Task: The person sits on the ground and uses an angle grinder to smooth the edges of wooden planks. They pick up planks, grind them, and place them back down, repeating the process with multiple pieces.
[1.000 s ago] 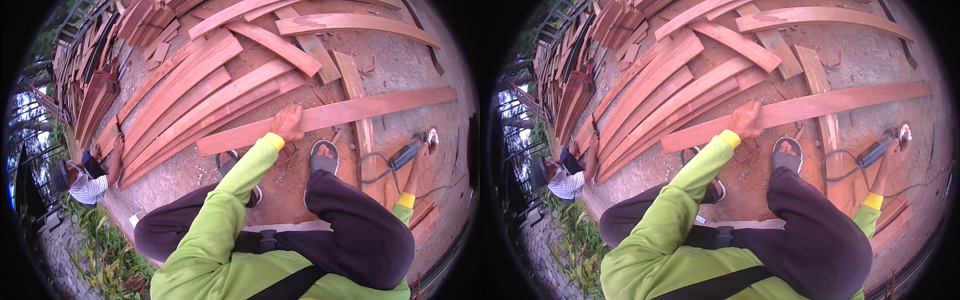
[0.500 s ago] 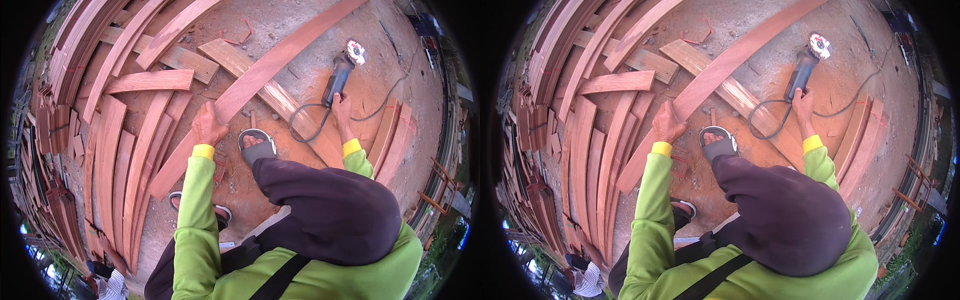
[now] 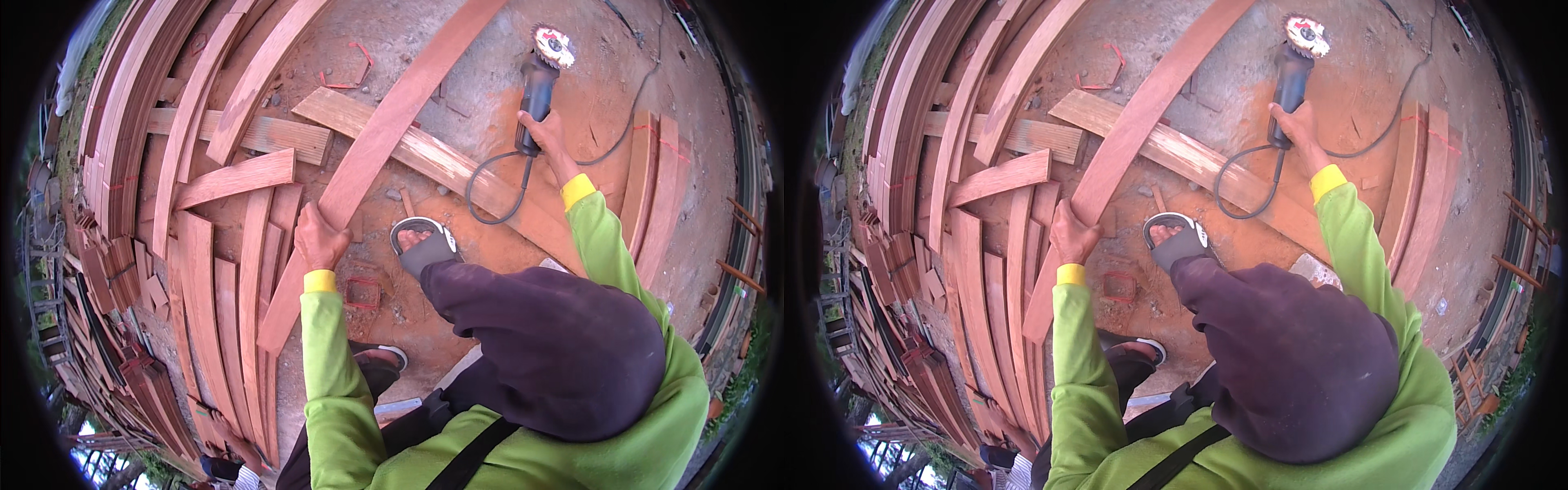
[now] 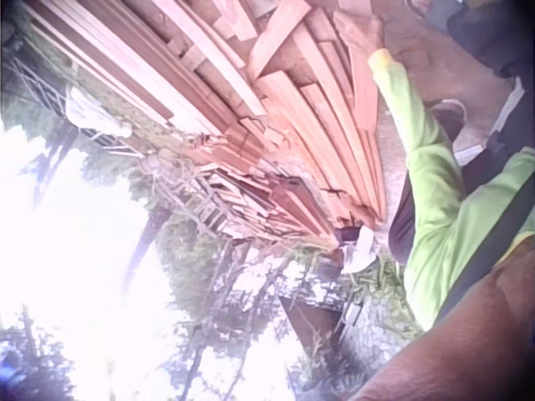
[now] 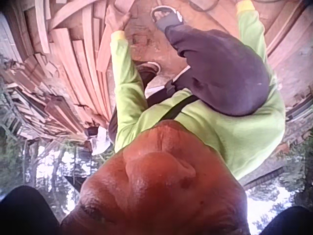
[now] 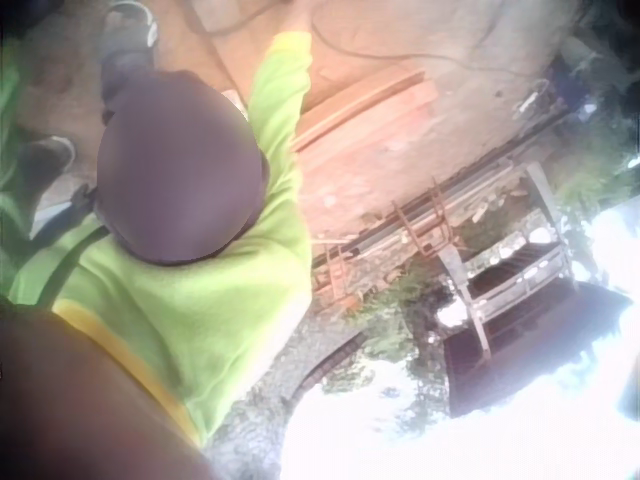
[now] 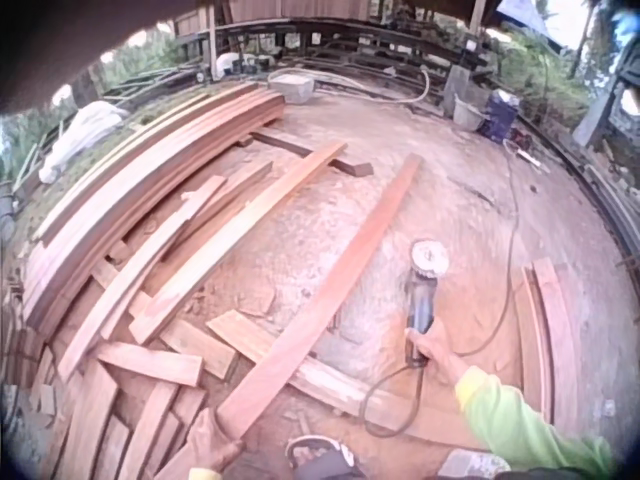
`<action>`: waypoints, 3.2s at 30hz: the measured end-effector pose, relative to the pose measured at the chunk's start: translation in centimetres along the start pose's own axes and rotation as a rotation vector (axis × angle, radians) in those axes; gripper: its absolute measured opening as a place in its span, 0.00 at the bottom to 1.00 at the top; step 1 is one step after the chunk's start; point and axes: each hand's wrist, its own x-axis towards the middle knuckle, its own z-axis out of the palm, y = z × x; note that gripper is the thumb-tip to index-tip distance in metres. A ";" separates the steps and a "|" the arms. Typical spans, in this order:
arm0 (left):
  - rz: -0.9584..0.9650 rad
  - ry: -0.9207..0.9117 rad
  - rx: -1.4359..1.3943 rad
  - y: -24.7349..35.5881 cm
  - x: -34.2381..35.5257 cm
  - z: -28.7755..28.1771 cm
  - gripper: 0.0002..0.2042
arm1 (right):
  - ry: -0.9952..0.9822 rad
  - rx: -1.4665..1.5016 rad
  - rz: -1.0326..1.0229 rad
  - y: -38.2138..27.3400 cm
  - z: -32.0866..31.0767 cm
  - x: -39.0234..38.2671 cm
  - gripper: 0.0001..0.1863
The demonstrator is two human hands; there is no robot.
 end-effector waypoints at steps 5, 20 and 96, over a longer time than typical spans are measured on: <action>0.029 -0.032 0.097 -0.2 0.0 0.2 0.29 | 0.049 -0.139 0.028 -0.2 0.4 1.0 0.21; 0.030 -0.016 0.099 -0.5 -0.1 0.3 0.29 | -0.054 0.200 0.205 -2.1 -1.8 2.2 0.20; 0.030 -0.821 -1.344 24.4 -5.0 1.8 0.36 | -0.283 1.050 0.326 -9.4 -3.5 -13.2 0.42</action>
